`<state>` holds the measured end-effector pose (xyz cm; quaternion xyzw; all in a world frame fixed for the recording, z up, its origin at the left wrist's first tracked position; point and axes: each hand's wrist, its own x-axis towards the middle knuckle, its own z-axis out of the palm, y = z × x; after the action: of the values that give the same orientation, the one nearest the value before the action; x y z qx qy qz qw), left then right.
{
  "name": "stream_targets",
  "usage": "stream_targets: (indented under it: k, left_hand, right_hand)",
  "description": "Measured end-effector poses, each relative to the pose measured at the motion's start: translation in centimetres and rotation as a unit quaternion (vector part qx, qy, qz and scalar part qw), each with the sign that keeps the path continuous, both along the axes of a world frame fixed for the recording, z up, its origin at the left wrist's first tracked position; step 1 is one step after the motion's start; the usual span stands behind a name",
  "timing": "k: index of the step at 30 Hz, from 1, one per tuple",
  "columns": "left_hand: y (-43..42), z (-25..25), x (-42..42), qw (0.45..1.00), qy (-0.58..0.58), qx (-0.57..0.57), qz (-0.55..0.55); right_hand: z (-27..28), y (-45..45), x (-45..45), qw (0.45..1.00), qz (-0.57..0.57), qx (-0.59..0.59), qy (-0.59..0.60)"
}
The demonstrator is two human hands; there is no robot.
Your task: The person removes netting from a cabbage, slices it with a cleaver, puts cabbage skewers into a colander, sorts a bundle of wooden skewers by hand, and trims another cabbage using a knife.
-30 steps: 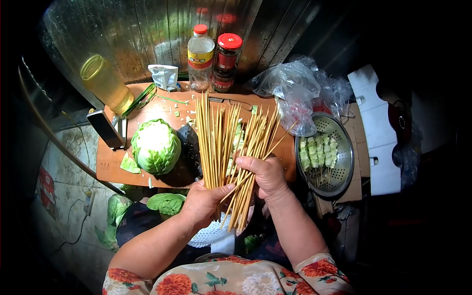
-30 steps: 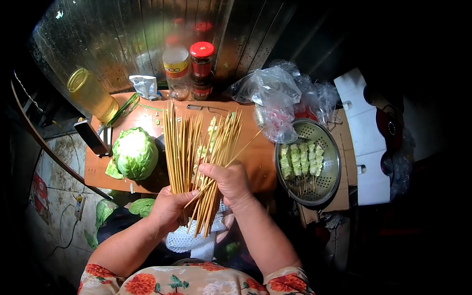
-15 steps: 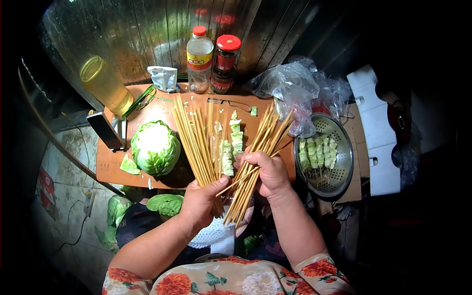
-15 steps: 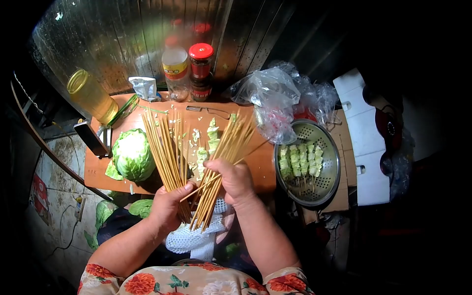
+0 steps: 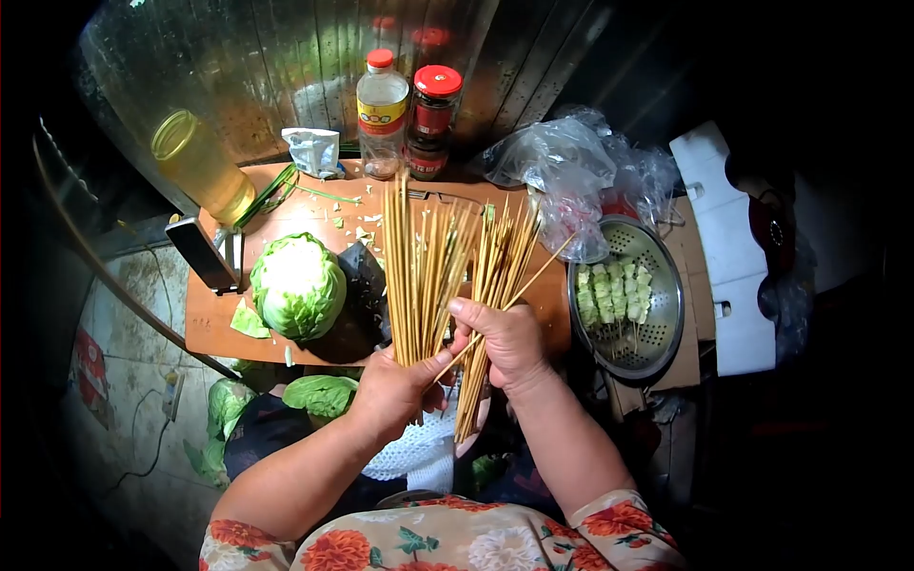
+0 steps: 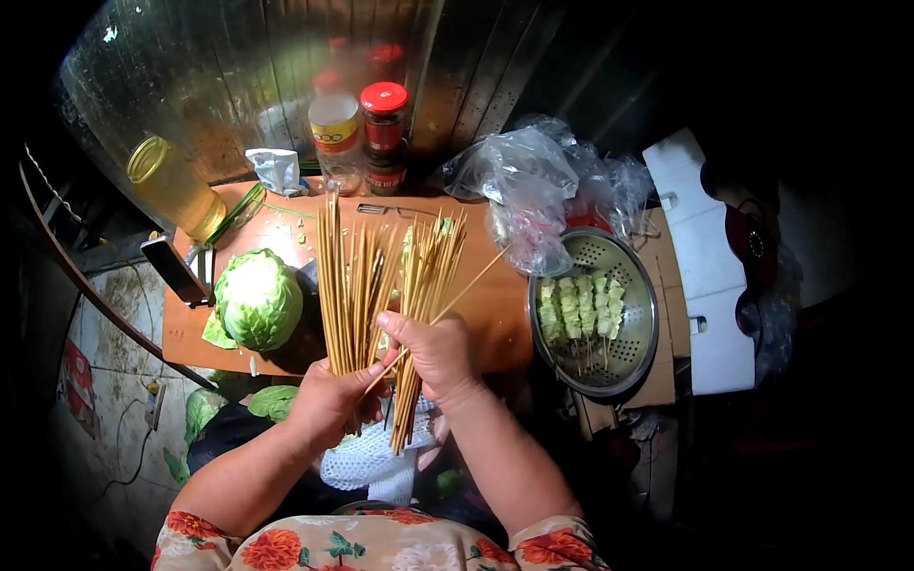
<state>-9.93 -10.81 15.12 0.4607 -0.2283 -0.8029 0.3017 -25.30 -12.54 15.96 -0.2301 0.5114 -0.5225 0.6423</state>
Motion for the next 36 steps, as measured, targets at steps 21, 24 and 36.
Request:
stream_targets:
  k: [21,24,36]
  left_hand:
    - [0.0,-0.7,0.2,0.995,0.026,-0.003,0.100]
    - [-0.2,-0.6,0.5,0.998,0.010,-0.007,0.060]
    - [0.5,-0.1,0.2,0.998,-0.009,-0.024,-0.059]
  right_hand:
    - [0.2,-0.2,-1.1,0.999,-0.026,-0.035,-0.019]
    - [0.4,0.0,-1.2,0.999,0.008,-0.038,-0.021]
    - [-0.2,0.1,-0.2,0.998,0.000,0.004,-0.055]
